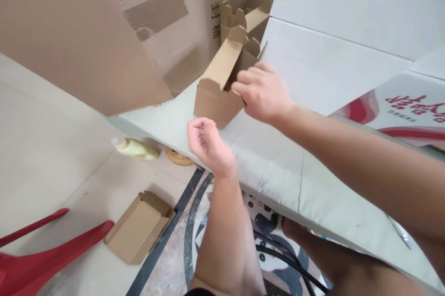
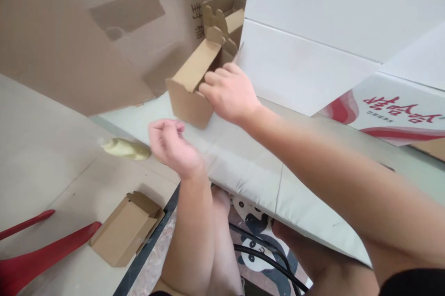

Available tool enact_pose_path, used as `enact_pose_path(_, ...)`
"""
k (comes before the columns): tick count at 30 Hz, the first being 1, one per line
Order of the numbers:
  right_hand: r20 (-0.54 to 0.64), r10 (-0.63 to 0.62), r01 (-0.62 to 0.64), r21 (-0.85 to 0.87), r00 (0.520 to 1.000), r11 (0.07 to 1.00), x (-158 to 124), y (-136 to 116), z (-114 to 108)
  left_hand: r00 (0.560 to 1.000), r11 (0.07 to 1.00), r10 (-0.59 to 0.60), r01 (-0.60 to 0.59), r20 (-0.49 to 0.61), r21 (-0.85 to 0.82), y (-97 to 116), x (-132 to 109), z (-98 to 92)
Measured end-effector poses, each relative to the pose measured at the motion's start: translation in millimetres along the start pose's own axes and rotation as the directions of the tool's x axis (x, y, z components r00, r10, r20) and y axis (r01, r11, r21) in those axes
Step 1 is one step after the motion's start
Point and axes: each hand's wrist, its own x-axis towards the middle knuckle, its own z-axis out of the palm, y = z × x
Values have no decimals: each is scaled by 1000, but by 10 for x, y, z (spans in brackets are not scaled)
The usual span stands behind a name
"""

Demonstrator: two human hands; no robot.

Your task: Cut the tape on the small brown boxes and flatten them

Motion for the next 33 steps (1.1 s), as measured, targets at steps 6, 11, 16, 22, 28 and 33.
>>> enact_pose_path(6,-248,-96,61,-146,964,987,-1181,-297,-635,869,997,-76,50,488,67,69,-234,-58)
enact_pose_path(11,-140,-8,1,-54,990,999,-1856,-378,-1057,521,979,-201,107,829,171,116,-687,178)
enact_pose_path(16,-184,202,-185,108,962,977,-2507,-205,-1167,301,978,-208,84,931,191,86,-954,394)
enact_pose_path(22,-182,696,-686,121,695,717,-3190,166,-1138,338,929,-277,334,899,161,-16,-976,481)
enact_pose_path(28,-167,847,-799,281,505,532,-3278,190,-1060,385,913,-299,381,873,145,30,-1038,581)
enact_pose_path(33,-101,886,-760,475,453,443,-3399,189,-1085,419,947,-191,315,888,55,-28,-1018,564)
